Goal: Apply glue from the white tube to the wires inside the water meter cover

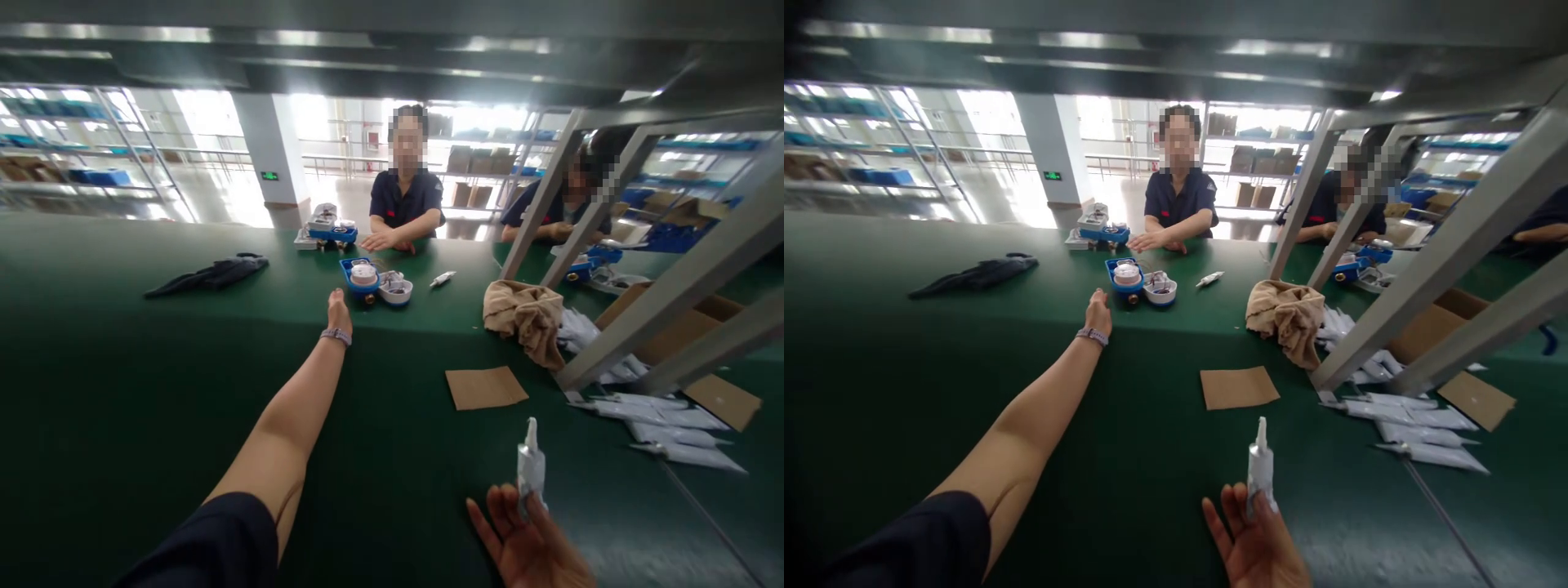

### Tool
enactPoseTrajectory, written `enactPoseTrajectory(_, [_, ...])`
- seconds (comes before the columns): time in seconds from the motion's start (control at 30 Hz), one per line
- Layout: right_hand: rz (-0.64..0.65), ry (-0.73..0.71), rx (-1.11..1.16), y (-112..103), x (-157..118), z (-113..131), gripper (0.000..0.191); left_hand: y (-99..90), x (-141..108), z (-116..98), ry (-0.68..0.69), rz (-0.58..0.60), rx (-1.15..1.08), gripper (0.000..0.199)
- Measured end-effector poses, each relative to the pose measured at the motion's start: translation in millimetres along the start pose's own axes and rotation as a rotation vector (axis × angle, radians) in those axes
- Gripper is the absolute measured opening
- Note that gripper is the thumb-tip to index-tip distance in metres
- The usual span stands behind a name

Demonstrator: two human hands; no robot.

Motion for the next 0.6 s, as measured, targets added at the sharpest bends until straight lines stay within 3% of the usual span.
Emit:
enactPoseTrajectory(0.17, [-0.059,-0.034,0.047,16.5,-13.8,3.9,0.034,-52.8,-80.7,-14.2,-0.092,0.221,0.14,0.044])
enactPoseTrajectory(0.4, [0.027,-0.149,0.011,25.0,-22.8,16.1,0.018,-120.3,-256.5,-36.9,-0.181,0.722,0.428,0.023])
enactPoseTrajectory(0.47, [0.052,-0.177,0.003,25.6,-24.0,21.8,0.016,-133.9,-308.0,-41.9,-0.198,0.872,0.483,0.027])
enactPoseTrajectory(0.53, [0.078,-0.206,-0.011,26.2,-25.9,26.6,0.016,-140.7,-355.2,-42.9,-0.232,1.134,0.552,0.038])
enactPoseTrajectory(0.6, [0.111,-0.229,-0.031,27.1,-29.1,29.1,0.018,-140.2,-388.4,-40.9,-0.353,1.191,0.492,0.049])
Point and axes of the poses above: each hand's wrist, its own x-axis towards the middle knuckle, its own y-axis out of the palm, z = x × y, the point moved 2 cm from there along x, towards the middle knuckle, and after that the axes turned 3 degrees about -y, right-handed, at the moved point
